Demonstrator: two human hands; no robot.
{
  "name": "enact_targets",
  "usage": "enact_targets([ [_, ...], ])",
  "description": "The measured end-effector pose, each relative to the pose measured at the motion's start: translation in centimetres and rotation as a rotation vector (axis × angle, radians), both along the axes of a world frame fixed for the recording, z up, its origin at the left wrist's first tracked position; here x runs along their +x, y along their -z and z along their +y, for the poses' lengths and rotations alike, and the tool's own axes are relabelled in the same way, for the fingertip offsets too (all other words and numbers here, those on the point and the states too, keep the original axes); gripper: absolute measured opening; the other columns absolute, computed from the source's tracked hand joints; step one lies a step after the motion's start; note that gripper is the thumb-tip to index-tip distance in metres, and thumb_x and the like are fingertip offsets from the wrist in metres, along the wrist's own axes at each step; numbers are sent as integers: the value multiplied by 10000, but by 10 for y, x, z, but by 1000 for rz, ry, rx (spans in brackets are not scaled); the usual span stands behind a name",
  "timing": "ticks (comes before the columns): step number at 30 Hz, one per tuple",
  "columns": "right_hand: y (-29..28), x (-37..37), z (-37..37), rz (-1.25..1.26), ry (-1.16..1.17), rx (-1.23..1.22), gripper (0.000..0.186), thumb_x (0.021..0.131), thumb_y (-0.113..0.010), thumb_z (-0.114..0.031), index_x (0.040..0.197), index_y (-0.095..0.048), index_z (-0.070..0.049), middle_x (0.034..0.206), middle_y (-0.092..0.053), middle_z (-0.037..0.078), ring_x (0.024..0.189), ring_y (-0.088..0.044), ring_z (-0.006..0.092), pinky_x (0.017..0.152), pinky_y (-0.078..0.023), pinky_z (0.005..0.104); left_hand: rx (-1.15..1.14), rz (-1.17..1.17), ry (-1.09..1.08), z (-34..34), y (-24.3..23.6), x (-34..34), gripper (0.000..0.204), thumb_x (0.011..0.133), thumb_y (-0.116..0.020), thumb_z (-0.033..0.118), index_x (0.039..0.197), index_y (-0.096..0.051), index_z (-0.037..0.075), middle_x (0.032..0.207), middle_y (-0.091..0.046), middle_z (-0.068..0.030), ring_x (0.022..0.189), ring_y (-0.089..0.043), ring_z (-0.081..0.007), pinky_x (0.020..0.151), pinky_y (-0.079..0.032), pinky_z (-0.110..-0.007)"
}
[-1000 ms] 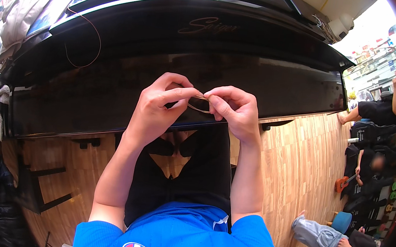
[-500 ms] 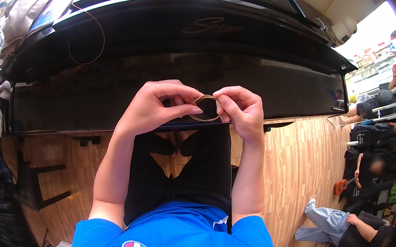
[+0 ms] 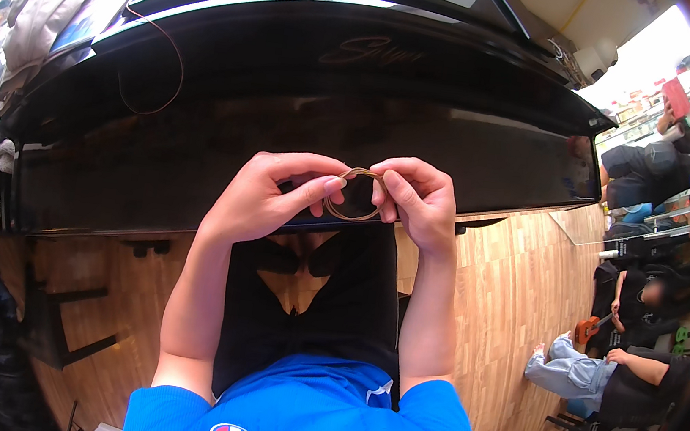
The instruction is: The person repeatedly picks up thin copper wire from a piano, bends it into circular loops, and places the finished loops back on the piano surface. The process is repeated multiple times with new wire pieces.
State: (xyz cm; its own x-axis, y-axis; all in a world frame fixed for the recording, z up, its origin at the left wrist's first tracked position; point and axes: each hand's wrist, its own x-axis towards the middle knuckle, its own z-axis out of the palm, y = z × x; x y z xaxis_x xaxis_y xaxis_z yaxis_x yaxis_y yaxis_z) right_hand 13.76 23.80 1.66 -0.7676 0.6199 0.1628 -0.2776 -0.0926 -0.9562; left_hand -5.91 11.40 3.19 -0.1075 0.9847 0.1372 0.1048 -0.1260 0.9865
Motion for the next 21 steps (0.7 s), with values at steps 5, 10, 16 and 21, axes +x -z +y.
enact_targets([
  [5,1,-1,2,60,-28,-21,203,972,-604,-86,1132,-672,20,801,-672,81,615,-583,86,563,-483,202,5,9,-52,-1,0,4,212,952,-642,109,1108,-691,-26,841,-710,-84,698,-649,-116,656,-529,-236],
  [10,4,0,1,44,-21,-8,221,964,-613,-77,1158,-659,16,809,-678,85,620,-594,89,573,-494,204,10,-3,-62,-1,-1,6,221,952,-641,106,1121,-685,-31,850,-710,-91,706,-652,-119,662,-531,-238],
  [16,3,2,0,36,-16,7,188,956,-610,-56,1127,-659,5,791,-678,78,616,-598,85,575,-499,205,75,19,-42,-1,5,5,202,939,-654,84,1113,-698,-8,860,-705,-88,706,-649,-122,649,-527,-245],
  [21,3,2,2,52,-40,12,174,947,-617,-51,1108,-658,3,796,-681,82,628,-600,80,578,-499,208,109,60,-25,0,7,2,214,937,-657,80,1133,-699,6,893,-699,-91,719,-643,-115,658,-526,-242],
])
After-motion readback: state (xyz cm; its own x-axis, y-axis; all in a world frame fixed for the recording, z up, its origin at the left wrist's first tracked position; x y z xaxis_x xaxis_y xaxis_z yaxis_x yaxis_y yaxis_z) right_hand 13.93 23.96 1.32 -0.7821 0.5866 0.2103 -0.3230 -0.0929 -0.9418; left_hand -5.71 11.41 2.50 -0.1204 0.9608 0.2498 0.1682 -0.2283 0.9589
